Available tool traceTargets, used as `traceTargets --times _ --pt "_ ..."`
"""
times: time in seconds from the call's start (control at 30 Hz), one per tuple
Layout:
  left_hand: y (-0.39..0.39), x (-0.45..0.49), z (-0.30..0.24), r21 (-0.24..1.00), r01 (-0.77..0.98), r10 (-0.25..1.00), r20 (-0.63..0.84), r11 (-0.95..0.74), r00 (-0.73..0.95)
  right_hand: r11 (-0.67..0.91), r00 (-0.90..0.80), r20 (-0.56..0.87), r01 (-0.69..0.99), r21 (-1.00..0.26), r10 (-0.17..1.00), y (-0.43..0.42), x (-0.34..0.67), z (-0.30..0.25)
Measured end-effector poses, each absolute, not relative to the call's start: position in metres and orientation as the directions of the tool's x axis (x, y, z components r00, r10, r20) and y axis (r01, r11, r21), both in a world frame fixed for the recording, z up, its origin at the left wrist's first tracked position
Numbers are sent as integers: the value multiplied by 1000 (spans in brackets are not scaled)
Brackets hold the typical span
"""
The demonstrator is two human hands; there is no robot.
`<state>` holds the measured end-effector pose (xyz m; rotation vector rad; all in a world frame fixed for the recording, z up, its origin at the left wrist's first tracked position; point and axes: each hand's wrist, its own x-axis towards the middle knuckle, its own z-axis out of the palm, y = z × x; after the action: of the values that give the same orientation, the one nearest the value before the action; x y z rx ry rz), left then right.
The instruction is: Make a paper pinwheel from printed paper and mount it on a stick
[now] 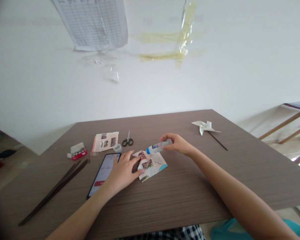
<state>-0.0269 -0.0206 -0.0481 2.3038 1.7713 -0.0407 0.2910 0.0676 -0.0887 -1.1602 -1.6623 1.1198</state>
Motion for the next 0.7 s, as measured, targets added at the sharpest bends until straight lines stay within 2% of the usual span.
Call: traceTargets --times 0.27,0.4,0.5,0.7 --pt "-24 -25 -46 176 953 946 -171 -246 276 181 -147 175 29 -983 974 63 266 -103" --pt "-23 -25 -48 184 952 949 -155 -246 275 310 -95 299 133 -941 949 60 257 -107" --pt "-23 -24 -49 181 953 949 -159 -244 273 401 -119 383 235 -885 916 57 253 -107" --pt "-24 -22 -53 172 954 951 -147 -247 273 462 -185 424 301 -834 886 52 249 -106"
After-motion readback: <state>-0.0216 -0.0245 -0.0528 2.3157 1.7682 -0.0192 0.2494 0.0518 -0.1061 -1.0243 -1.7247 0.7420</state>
